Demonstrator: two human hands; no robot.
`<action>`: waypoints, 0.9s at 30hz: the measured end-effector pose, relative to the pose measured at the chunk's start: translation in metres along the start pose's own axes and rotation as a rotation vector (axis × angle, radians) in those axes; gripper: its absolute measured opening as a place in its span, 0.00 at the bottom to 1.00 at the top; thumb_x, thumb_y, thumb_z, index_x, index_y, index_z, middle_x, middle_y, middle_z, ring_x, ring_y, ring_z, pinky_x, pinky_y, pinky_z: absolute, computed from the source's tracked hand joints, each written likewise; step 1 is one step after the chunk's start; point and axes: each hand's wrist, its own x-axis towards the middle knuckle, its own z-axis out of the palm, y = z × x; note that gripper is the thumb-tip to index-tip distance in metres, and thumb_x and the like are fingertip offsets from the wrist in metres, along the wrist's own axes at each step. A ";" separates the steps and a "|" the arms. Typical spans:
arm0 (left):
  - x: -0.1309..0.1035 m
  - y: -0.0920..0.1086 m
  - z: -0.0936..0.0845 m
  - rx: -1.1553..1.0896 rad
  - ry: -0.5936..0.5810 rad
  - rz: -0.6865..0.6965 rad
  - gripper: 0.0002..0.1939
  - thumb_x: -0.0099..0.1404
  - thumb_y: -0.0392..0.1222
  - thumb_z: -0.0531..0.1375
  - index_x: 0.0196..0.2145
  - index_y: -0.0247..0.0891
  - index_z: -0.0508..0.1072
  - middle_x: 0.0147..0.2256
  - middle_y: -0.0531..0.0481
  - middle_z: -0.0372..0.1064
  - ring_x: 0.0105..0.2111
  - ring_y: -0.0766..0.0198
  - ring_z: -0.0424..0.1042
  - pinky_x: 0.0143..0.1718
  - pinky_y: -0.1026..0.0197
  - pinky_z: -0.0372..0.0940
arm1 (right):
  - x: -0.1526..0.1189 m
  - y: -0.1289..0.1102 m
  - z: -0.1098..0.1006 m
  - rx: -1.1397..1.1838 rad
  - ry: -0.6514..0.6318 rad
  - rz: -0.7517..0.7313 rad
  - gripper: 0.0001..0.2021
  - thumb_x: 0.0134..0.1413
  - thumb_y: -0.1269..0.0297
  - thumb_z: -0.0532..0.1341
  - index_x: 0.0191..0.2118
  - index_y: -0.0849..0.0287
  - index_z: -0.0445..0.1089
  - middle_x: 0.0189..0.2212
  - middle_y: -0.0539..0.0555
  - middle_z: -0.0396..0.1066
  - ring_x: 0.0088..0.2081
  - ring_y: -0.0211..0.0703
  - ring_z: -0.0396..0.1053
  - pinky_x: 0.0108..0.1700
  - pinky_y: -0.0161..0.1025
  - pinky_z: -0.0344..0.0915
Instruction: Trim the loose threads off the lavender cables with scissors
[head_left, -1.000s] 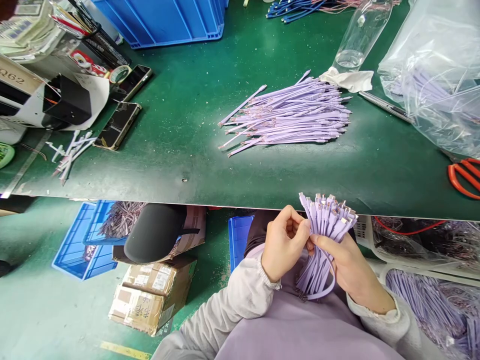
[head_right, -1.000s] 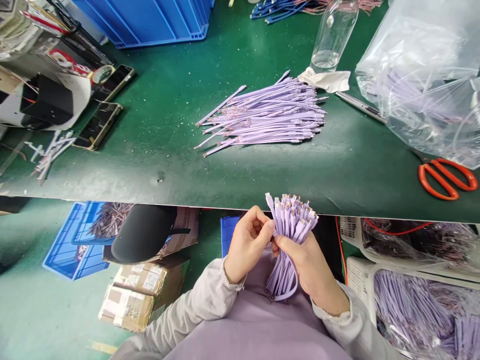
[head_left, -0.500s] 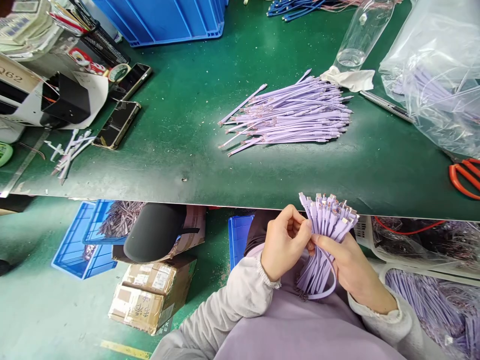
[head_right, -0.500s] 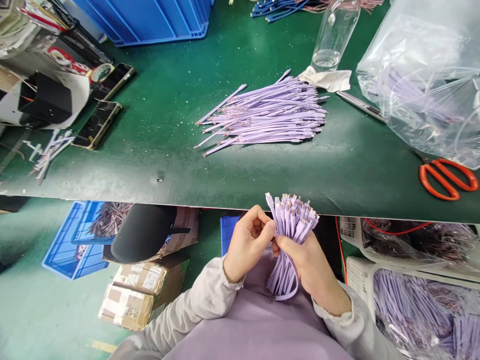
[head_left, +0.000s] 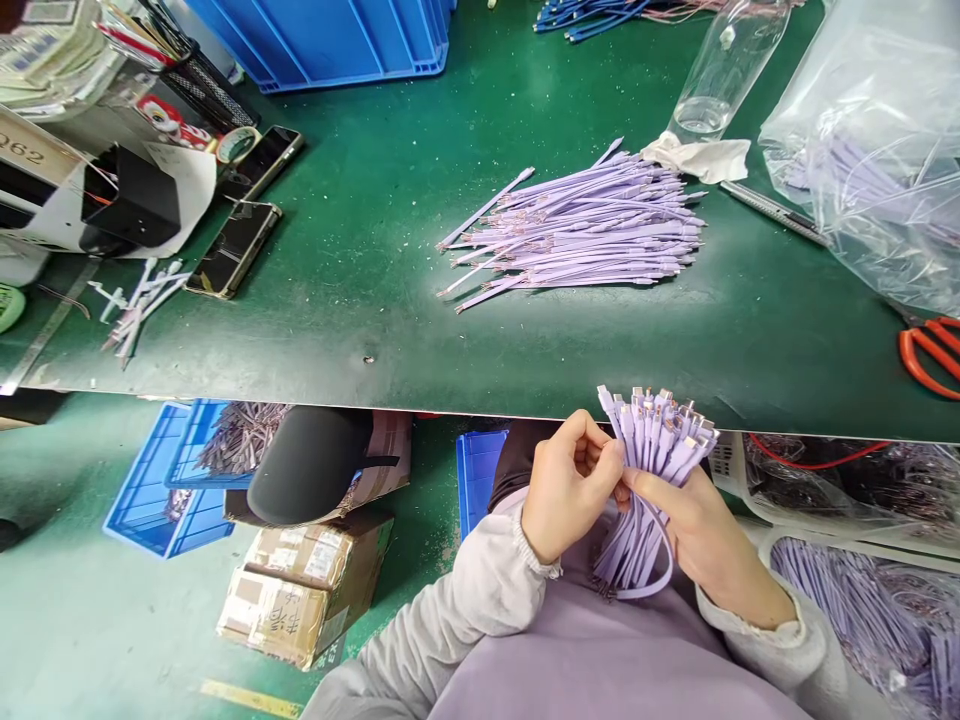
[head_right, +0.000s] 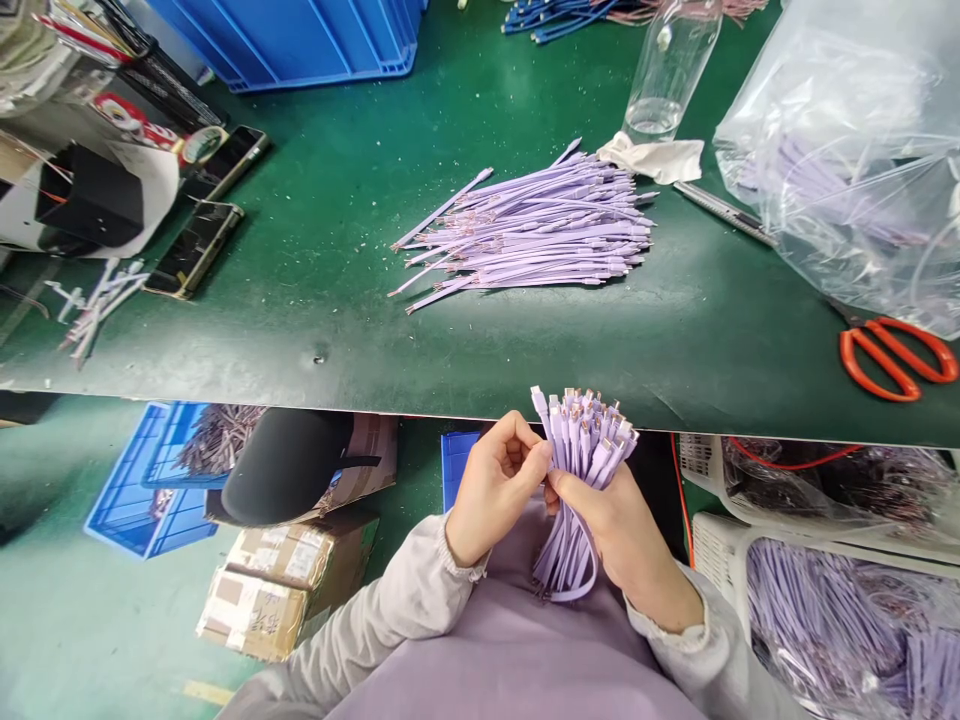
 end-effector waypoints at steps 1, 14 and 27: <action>0.000 0.000 0.000 0.002 0.000 0.000 0.12 0.65 0.45 0.57 0.28 0.40 0.58 0.19 0.58 0.64 0.17 0.68 0.69 0.21 0.67 0.62 | 0.000 0.000 0.000 0.001 -0.002 -0.001 0.08 0.44 0.61 0.67 0.27 0.57 0.70 0.22 0.49 0.66 0.25 0.38 0.62 0.28 0.37 0.62; 0.009 0.000 -0.006 -0.300 -0.091 -0.118 0.17 0.61 0.50 0.61 0.29 0.37 0.59 0.18 0.60 0.57 0.15 0.73 0.65 0.16 0.72 0.49 | 0.000 0.002 -0.004 -0.013 -0.062 -0.016 0.06 0.49 0.63 0.64 0.29 0.59 0.69 0.24 0.49 0.68 0.27 0.38 0.64 0.32 0.37 0.63; 0.011 0.000 -0.011 -0.457 -0.133 -0.184 0.19 0.62 0.51 0.60 0.28 0.36 0.57 0.20 0.60 0.54 0.15 0.72 0.65 0.16 0.71 0.43 | -0.001 -0.002 -0.004 -0.011 -0.158 -0.008 0.05 0.52 0.63 0.64 0.31 0.58 0.71 0.27 0.50 0.70 0.30 0.37 0.66 0.37 0.36 0.63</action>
